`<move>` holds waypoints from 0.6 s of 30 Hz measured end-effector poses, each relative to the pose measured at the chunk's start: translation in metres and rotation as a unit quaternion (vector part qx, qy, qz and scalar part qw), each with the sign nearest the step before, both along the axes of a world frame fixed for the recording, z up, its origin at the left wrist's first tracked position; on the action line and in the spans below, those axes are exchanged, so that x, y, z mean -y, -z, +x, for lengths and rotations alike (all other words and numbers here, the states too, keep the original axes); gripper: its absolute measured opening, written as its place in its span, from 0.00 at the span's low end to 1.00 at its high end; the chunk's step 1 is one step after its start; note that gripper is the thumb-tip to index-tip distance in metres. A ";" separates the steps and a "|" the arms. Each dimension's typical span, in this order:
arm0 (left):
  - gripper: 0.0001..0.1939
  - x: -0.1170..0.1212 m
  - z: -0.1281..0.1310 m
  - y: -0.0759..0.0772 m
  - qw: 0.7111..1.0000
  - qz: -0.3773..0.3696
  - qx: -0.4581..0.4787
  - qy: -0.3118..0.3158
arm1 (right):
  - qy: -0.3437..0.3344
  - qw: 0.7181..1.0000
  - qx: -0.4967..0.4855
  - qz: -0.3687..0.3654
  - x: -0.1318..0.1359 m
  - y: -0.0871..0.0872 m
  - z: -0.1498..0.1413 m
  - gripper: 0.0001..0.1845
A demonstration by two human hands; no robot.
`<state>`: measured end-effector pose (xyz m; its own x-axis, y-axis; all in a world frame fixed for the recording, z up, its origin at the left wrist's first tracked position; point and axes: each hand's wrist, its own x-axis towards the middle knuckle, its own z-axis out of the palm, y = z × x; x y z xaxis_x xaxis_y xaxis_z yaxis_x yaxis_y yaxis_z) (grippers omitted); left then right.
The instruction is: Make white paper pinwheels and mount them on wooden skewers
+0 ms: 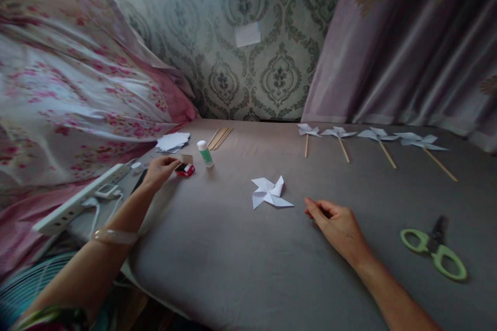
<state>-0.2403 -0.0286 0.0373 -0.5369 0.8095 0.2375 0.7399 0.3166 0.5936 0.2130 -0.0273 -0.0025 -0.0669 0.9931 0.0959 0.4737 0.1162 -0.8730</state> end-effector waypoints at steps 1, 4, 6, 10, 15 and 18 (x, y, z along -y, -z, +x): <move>0.16 0.003 0.001 -0.002 0.999 0.023 0.041 -0.007 | 0.001 1.000 0.003 -0.001 0.000 0.000 0.000 0.29; 0.16 0.014 0.008 -0.009 0.987 0.067 0.147 -0.006 | 0.003 1.000 0.007 -0.008 0.000 -0.001 0.000 0.28; 0.16 0.022 0.016 -0.015 0.975 0.081 0.205 0.023 | 0.003 1.000 0.007 -0.007 0.000 0.000 0.000 0.27; 0.17 0.033 0.042 -0.022 0.939 0.067 0.325 0.091 | -0.003 1.000 0.011 0.004 -0.001 0.001 0.000 0.28; 0.11 0.024 0.090 -0.019 0.858 0.004 0.485 0.167 | -0.022 0.999 0.020 0.019 -0.002 0.000 -0.002 0.26; 0.08 0.017 0.122 -0.019 0.796 -0.033 0.561 0.227 | -0.063 0.997 0.045 0.024 -0.003 -0.006 -0.005 0.22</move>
<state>-0.1183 -0.0456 0.0559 -0.0309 0.9713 -0.2360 -0.1962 0.2256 0.9543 0.2076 -0.0243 0.0030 -0.2010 0.9707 0.1317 0.5295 0.2208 -0.8191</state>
